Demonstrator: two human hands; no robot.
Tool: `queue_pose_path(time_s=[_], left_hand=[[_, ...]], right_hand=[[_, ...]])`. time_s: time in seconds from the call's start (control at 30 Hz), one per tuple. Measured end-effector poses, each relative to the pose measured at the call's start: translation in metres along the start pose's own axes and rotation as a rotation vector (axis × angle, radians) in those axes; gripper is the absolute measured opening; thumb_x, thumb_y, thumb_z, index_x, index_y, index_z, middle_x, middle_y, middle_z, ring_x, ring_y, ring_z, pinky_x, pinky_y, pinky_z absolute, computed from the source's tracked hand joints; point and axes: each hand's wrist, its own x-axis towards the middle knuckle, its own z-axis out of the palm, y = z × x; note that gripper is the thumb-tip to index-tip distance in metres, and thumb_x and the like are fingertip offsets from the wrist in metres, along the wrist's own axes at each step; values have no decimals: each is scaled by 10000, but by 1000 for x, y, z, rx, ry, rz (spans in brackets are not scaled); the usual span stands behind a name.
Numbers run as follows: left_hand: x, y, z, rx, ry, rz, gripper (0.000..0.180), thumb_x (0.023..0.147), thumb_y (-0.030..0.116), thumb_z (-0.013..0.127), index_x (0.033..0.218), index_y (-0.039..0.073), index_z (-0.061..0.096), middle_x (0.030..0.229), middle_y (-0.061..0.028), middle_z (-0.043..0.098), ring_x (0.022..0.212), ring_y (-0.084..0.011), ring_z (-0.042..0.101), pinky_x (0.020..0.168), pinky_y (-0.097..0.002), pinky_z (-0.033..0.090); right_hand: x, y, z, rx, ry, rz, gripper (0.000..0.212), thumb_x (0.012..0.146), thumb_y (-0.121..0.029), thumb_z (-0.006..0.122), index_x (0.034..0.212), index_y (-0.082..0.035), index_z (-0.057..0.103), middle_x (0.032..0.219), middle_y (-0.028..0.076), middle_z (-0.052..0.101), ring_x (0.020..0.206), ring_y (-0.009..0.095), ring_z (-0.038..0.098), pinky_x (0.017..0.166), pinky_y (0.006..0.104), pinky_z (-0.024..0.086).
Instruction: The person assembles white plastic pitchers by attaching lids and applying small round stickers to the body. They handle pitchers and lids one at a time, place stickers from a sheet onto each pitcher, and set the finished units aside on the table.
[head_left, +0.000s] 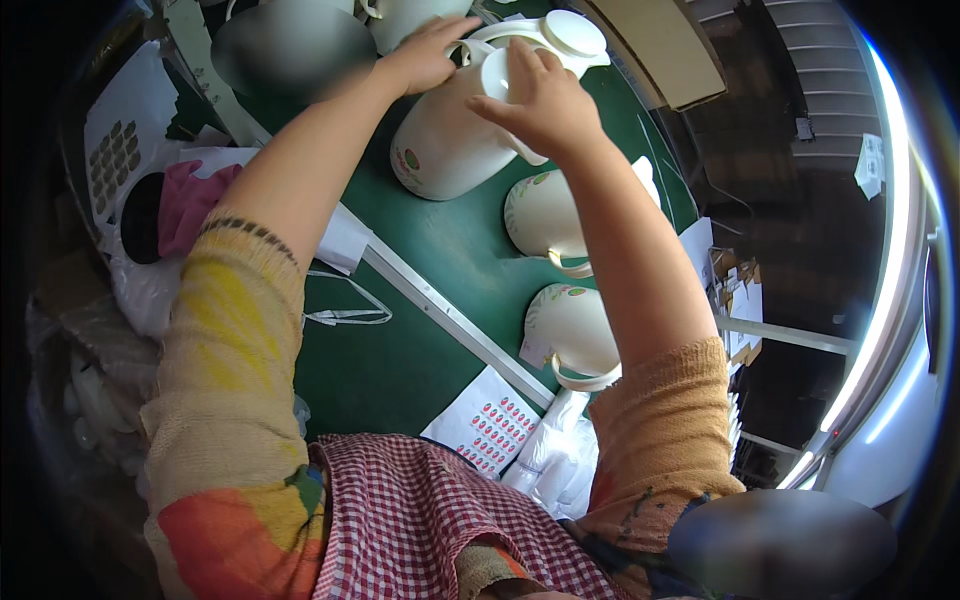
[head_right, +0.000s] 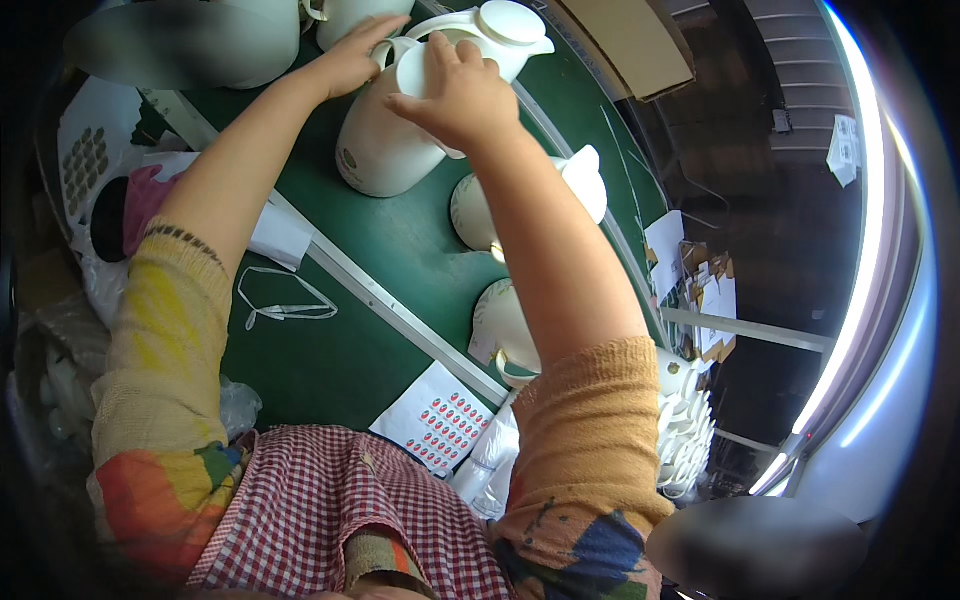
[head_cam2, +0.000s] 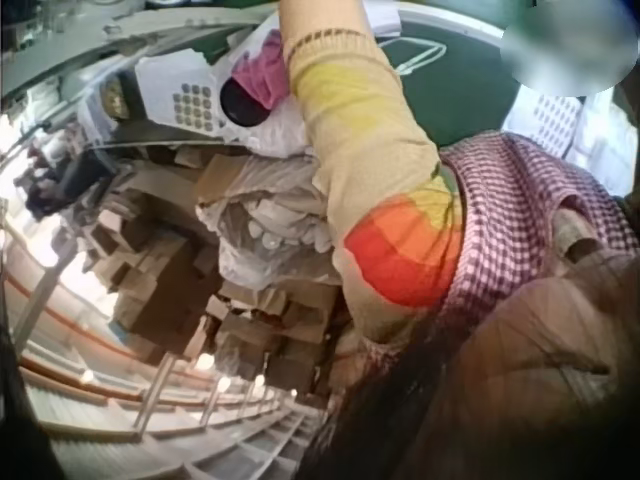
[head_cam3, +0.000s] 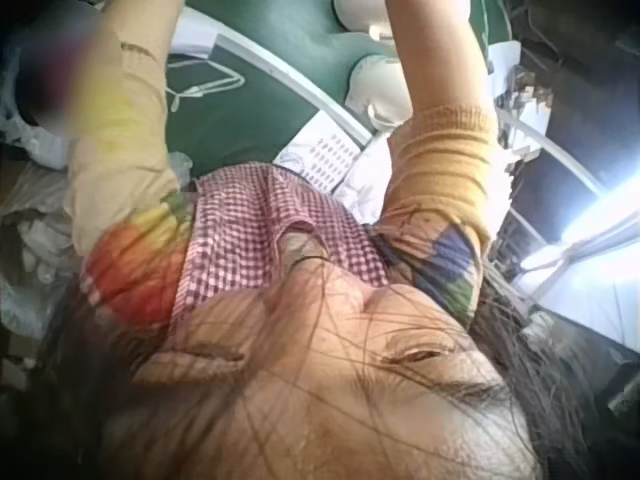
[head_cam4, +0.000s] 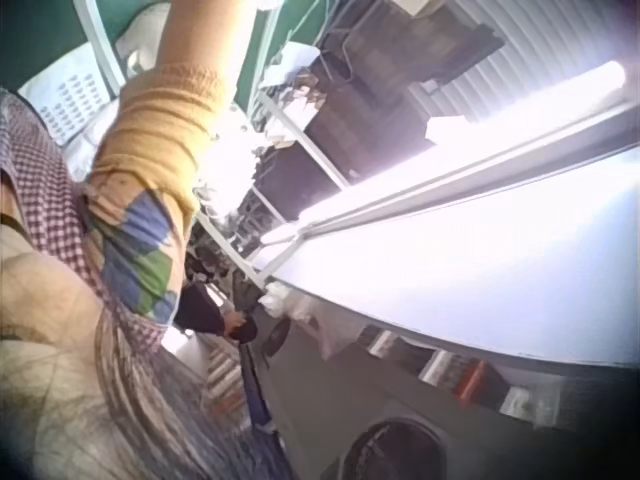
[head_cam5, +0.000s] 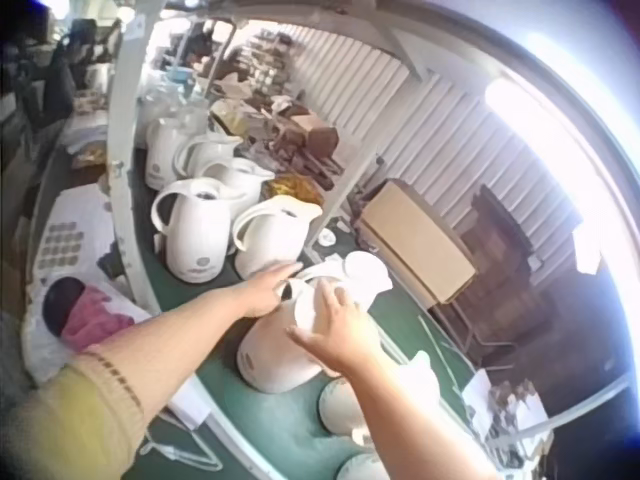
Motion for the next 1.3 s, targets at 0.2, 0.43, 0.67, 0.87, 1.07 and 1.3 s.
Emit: queue_pose_path(time_s=[0.2,0.43,0.67,0.87,1.07,1.3], left_hand=[[-32,38,-34,-400,-556,-139,589,761,76,651,1336,72,521,1269,-140,582,1123,-219,581,975,-323,442],[-125,92,-2,-252,-115,-195,615,720,220,776,1277,78,557,1156,-142,647,999,-313,645,881,-368,514],[-138,89,15,-193,24,-172,543,707,321,777,1197,148,618,1058,-123,676,922,-325,657,785,-407,543],[-138,92,14,-209,24,-175,549,697,300,795,1190,128,624,1118,-97,666,936,-316,660,808,-386,541],[-139,93,12,-211,14,-171,577,690,310,800,1207,136,611,1117,-98,667,942,-320,658,811,-386,541],[-138,98,10,-238,-7,-191,576,682,281,801,1203,132,609,1113,-104,667,946,-321,657,817,-389,543]], right_hand=[[-26,39,-16,238,-95,-264,818,695,-525,672,1373,-128,442,1269,195,499,1091,401,526,945,444,445],[-55,36,-21,142,-161,-359,796,710,-495,663,1398,-176,422,1299,219,441,1108,426,485,962,480,429],[-66,13,-18,-31,-159,-243,803,782,-507,607,1438,-117,357,1330,258,410,1133,442,470,959,491,422],[-79,7,-11,-100,-127,17,885,821,-586,586,1473,-72,280,1475,290,267,1373,440,261,1096,516,227],[-68,18,-51,30,-389,85,932,804,-708,514,1440,-48,344,1379,238,447,1305,376,398,996,451,377],[-73,31,-42,218,-75,-57,849,908,-694,293,1389,-7,420,1099,242,631,1108,362,566,994,455,337]])
